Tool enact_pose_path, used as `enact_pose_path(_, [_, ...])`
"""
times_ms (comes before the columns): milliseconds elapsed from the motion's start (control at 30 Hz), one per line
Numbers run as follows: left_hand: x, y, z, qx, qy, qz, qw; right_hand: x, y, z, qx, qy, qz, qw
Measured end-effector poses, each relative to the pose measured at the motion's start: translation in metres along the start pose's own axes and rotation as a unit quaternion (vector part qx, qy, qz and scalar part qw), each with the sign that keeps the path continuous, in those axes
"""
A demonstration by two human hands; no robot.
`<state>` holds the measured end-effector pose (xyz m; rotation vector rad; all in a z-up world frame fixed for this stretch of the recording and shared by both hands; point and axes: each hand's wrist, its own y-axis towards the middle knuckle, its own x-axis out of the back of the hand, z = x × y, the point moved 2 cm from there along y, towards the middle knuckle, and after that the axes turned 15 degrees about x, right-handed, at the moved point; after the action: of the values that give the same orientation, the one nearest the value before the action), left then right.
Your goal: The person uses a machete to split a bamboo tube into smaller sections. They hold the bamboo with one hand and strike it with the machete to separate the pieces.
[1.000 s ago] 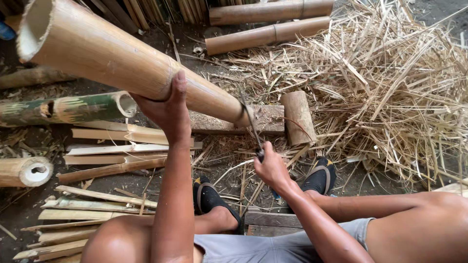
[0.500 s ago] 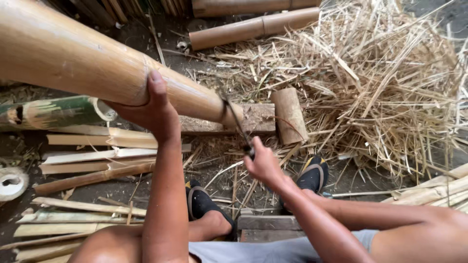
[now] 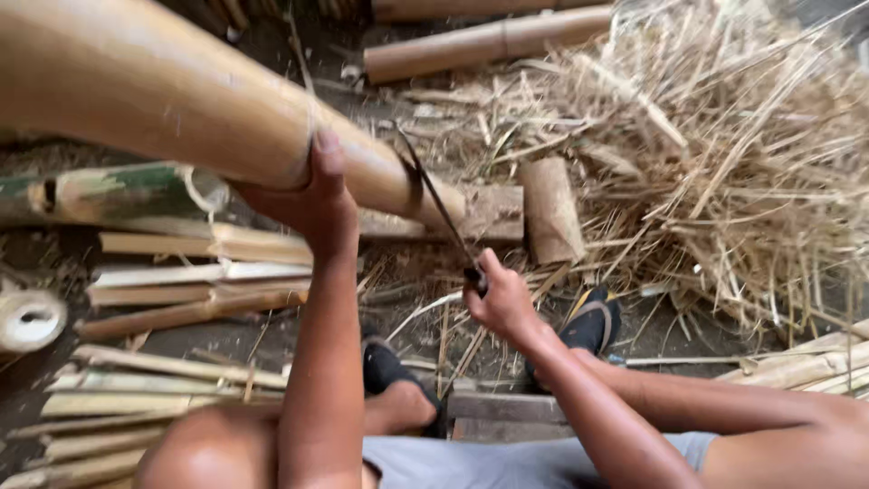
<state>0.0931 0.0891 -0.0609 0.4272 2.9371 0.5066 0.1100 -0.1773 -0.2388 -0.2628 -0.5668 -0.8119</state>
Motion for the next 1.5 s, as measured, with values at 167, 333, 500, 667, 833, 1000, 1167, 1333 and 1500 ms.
enact_pose_path(167, [0.009, 0.011, -0.008, 0.062, -0.025, -0.016, 0.998, 0.005, 0.006, -0.027, -0.041, -0.058, -0.014, 0.997])
enact_pose_path(333, [0.006, 0.013, -0.017, 0.024, -0.021, -0.052, 0.998, 0.011, 0.004, -0.011, -0.033, -0.013, 0.021, 0.999])
enact_pose_path(500, [0.010, 0.009, -0.011, 0.029, -0.028, -0.058, 0.997, -0.006, -0.006, 0.024, 0.074, -0.019, -0.054, 0.996])
enact_pose_path(667, [0.006, 0.010, -0.019, 0.017, -0.006, -0.037, 0.999, 0.004, 0.015, 0.009, -0.076, -0.047, -0.012, 0.996])
enact_pose_path(833, [-0.007, -0.004, -0.014, 0.035, -0.018, -0.011, 0.999, -0.004, -0.010, 0.005, 0.094, 0.004, -0.063, 0.994])
enact_pose_path(1000, [0.006, 0.010, -0.013, 0.032, -0.009, -0.052, 0.998, -0.009, -0.001, -0.008, -0.071, -0.074, 0.010, 0.995])
enact_pose_path(1167, [0.010, 0.025, -0.014, 0.036, 0.012, -0.080, 0.996, -0.011, 0.008, -0.018, -0.083, -0.022, 0.027, 0.996])
enact_pose_path(1333, [0.014, 0.015, -0.010, 0.038, -0.009, -0.066, 0.997, -0.033, -0.008, -0.021, -0.040, 0.011, 0.003, 0.999])
enact_pose_path(1500, [0.007, 0.025, -0.019, 0.061, -0.069, -0.063, 0.994, -0.021, 0.016, -0.029, -0.109, -0.084, -0.013, 0.990])
